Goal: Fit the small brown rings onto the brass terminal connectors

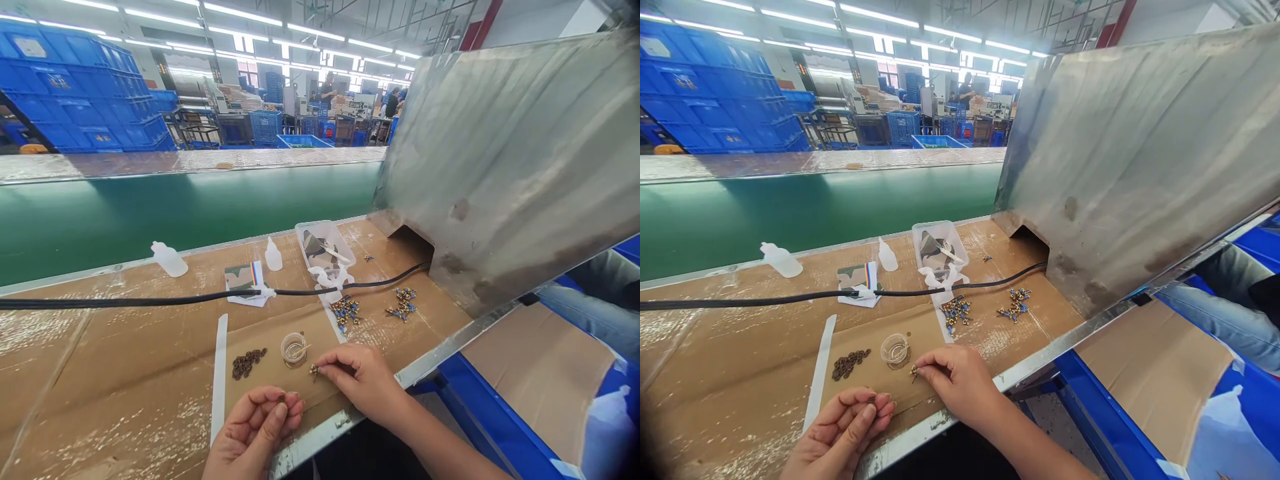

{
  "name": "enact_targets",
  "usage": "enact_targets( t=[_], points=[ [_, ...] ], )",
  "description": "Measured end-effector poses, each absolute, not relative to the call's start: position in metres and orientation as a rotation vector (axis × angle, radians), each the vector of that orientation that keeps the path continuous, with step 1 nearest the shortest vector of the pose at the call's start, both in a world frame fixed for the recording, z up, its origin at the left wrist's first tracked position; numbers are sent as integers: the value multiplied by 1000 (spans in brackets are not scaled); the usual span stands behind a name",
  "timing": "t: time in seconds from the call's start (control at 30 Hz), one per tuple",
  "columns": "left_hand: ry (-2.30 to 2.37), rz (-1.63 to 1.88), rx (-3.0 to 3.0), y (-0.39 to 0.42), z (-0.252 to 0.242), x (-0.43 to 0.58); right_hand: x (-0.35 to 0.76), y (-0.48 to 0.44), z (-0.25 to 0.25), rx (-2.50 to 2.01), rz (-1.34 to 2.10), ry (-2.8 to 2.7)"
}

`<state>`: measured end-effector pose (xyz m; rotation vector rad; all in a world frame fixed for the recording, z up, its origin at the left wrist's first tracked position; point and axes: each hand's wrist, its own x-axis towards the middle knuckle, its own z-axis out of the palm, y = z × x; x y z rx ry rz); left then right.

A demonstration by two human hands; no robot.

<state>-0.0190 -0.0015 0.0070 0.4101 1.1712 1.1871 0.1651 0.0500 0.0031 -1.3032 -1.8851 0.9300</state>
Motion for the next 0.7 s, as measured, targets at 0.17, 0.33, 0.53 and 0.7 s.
enact_targets(
  t=[0.17,0.33,0.53,0.7],
  points=[
    [1130,1196,392,-3,6,-20,168,50,1,-1227,787,-2018],
    [1120,1197,382,-3,4,-20,170,50,-1,-1220,779,-2032],
    [1102,1198,382,-3,3,-20,169,50,-2,-1226,797,-2014],
    [1088,1194,377,-5,2,-22,169,49,-3,-1231,809,-2001]
  ],
)
